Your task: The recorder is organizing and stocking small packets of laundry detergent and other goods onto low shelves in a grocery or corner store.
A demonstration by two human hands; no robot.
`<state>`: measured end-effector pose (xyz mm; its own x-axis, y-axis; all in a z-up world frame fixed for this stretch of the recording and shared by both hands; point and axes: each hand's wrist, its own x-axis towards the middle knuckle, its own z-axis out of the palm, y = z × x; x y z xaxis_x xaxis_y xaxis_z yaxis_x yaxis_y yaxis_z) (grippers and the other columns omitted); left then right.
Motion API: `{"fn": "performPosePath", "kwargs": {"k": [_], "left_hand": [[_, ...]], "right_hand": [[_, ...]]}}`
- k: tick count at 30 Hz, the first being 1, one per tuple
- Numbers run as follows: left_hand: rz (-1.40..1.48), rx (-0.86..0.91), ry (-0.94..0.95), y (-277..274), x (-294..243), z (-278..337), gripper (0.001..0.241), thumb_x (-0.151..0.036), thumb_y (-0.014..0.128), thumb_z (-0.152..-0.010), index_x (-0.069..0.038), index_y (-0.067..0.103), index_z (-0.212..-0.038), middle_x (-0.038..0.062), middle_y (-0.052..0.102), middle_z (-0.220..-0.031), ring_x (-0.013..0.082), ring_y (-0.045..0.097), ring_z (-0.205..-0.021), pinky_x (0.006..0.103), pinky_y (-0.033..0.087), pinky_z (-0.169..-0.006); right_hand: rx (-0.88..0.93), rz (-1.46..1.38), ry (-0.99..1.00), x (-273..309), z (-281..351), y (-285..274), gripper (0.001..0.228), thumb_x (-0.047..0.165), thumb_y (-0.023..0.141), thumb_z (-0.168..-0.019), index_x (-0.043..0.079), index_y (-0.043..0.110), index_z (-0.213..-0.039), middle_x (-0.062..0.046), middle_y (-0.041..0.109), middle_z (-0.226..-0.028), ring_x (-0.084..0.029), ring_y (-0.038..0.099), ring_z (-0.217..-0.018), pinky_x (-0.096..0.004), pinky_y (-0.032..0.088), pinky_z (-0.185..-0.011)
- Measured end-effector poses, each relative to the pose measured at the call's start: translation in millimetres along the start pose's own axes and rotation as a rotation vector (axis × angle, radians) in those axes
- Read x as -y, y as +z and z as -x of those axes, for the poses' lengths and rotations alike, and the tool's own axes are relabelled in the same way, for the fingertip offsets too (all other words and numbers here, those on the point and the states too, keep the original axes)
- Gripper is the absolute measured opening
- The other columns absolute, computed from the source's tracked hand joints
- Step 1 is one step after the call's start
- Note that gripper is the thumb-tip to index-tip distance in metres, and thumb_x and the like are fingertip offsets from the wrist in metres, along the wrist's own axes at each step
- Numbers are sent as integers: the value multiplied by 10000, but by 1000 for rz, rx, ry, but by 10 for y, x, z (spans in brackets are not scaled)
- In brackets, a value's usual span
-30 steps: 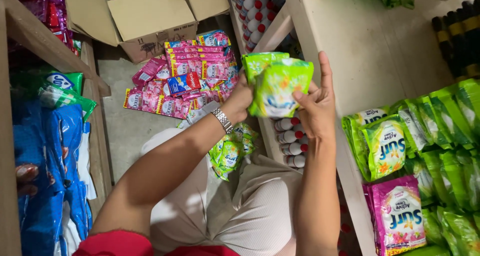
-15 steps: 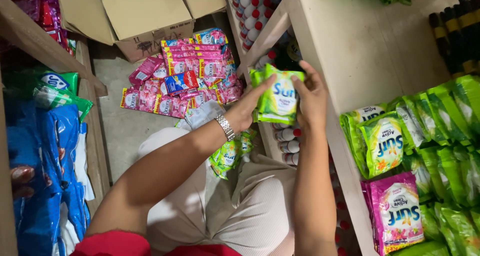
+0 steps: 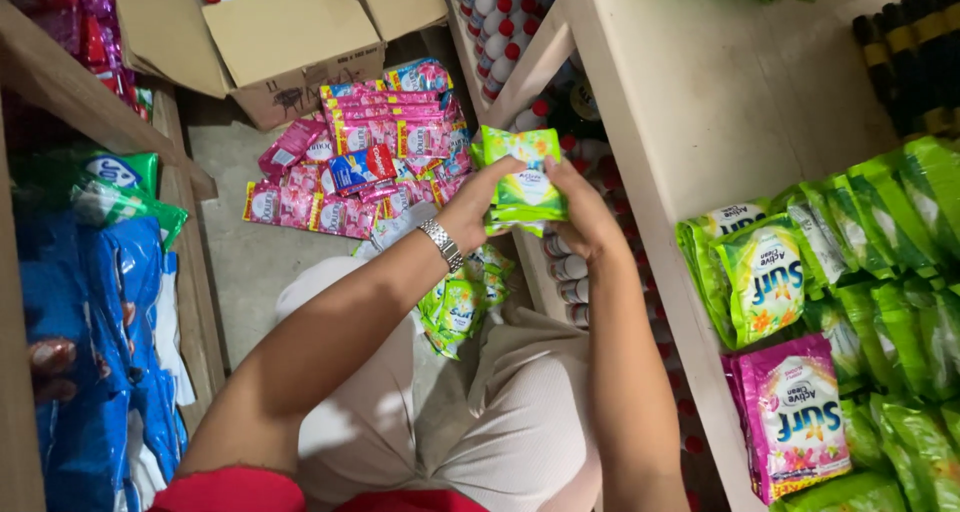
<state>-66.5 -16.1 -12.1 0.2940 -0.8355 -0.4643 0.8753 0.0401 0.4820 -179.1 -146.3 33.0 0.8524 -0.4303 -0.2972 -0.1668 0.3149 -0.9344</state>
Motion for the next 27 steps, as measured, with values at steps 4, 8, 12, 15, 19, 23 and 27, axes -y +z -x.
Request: {"fn": "performPosePath", "kwargs": {"k": [4,8,12,15,19,23,27], "left_hand": [[66,-10,123,-84,82,12,352,-224,698,-877,-24,686,-1167,113,768,-1057,246,759,-915,409,622,-823],[73,63,90,-136,-29,-20,350,-185,675,-881,-4,662,-1181,124,757,-1057,254,755,-904,407,631,-809],[-102,17,273,103,-306,221,463,-117,677,-842,-36,569,-1285,112,721,-1124,236,732,-983,392,613,-855],[-234,-61,317,133,-227,307,530,-96,695,-832,-48,525,-1332,111,701,-1165,229,711,-1029,383,590,-886],[-350,-21,416,165,-237,318,611,-51,693,-799,-54,488,-1374,109,676,-1202,221,691,-1078,363,567,-939],[-282,162,333,3,-246,234,590,-80,666,-840,0,504,-1402,123,679,-1221,242,693,-1089,379,574,-955],[-286,150,335,272,-210,427,532,-154,654,-931,-15,499,-1421,104,668,-1271,224,681,-1140,366,563,-985]], "right_hand": [[36,-124,233,-119,1,7,415,323,588,-1015,177,554,-1402,-24,674,-1252,-180,655,-1111,-401,528,-928],[-48,-132,207,-85,-1,81,434,273,599,-975,186,544,-1396,-3,677,-1254,-168,669,-1134,-425,547,-958],[10,-149,0,76,40,173,472,231,621,-952,164,522,-1409,-25,668,-1304,-187,647,-1194,-410,523,-1022],[-16,-237,-27,-129,35,72,473,258,646,-977,136,526,-1417,-48,657,-1337,-198,637,-1227,-400,495,-1073],[45,-545,6,-229,-46,70,542,437,641,-981,91,585,-1393,-88,694,-1306,-235,685,-1159,-433,526,-1047],[143,-626,66,-349,-99,-20,563,442,687,-973,54,599,-1372,-119,707,-1273,-246,697,-1115,-424,543,-1002],[31,-405,-100,-251,101,135,572,340,737,-966,10,558,-1398,-135,691,-1300,-220,698,-1131,-392,564,-1003]]}}
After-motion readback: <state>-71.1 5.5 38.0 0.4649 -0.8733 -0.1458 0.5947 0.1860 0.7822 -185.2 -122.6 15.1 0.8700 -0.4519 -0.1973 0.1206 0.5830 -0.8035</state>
